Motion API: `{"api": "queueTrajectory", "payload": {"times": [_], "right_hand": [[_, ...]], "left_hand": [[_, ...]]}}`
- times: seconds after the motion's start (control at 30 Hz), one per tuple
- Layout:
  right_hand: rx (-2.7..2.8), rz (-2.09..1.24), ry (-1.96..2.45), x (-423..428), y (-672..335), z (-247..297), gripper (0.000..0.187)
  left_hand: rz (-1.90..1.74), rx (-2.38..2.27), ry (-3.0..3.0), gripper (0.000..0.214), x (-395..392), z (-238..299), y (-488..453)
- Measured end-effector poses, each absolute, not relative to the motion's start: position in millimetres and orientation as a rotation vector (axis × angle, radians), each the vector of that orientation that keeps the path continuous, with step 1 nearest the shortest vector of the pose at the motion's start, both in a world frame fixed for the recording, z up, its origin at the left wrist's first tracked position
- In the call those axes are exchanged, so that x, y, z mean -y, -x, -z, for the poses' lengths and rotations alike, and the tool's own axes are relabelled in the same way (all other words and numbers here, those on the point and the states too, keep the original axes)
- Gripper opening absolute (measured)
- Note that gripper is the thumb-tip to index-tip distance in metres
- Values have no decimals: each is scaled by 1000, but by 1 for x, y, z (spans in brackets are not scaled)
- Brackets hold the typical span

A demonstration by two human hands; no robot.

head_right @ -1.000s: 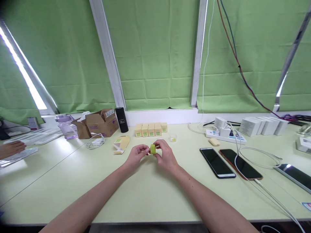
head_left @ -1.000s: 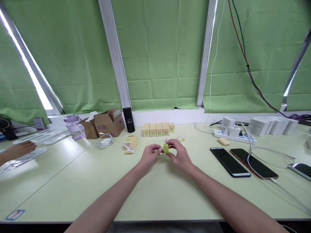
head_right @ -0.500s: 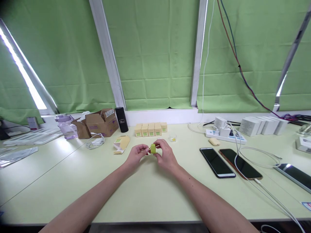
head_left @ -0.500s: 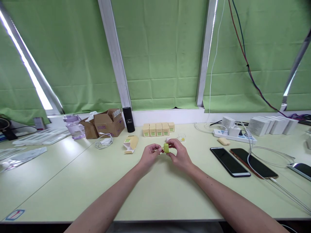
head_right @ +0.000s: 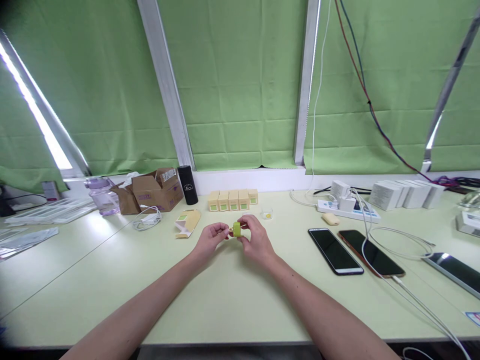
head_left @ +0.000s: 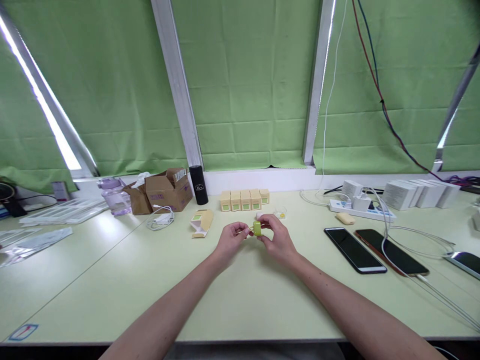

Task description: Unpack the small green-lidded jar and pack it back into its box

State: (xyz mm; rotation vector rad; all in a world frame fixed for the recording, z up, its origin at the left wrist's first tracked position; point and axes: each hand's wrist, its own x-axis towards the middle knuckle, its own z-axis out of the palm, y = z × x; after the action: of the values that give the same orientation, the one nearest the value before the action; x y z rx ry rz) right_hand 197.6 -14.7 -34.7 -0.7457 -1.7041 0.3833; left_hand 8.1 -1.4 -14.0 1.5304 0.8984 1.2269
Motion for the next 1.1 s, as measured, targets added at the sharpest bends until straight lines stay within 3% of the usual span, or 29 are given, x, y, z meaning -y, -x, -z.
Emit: {"api": "queueTrajectory", "payload": {"times": [1.1], "right_hand": [[1689, -385, 751, 13, -199, 35, 46]], "left_hand": [[-1229, -877, -1499, 36, 1, 13, -8]]}}
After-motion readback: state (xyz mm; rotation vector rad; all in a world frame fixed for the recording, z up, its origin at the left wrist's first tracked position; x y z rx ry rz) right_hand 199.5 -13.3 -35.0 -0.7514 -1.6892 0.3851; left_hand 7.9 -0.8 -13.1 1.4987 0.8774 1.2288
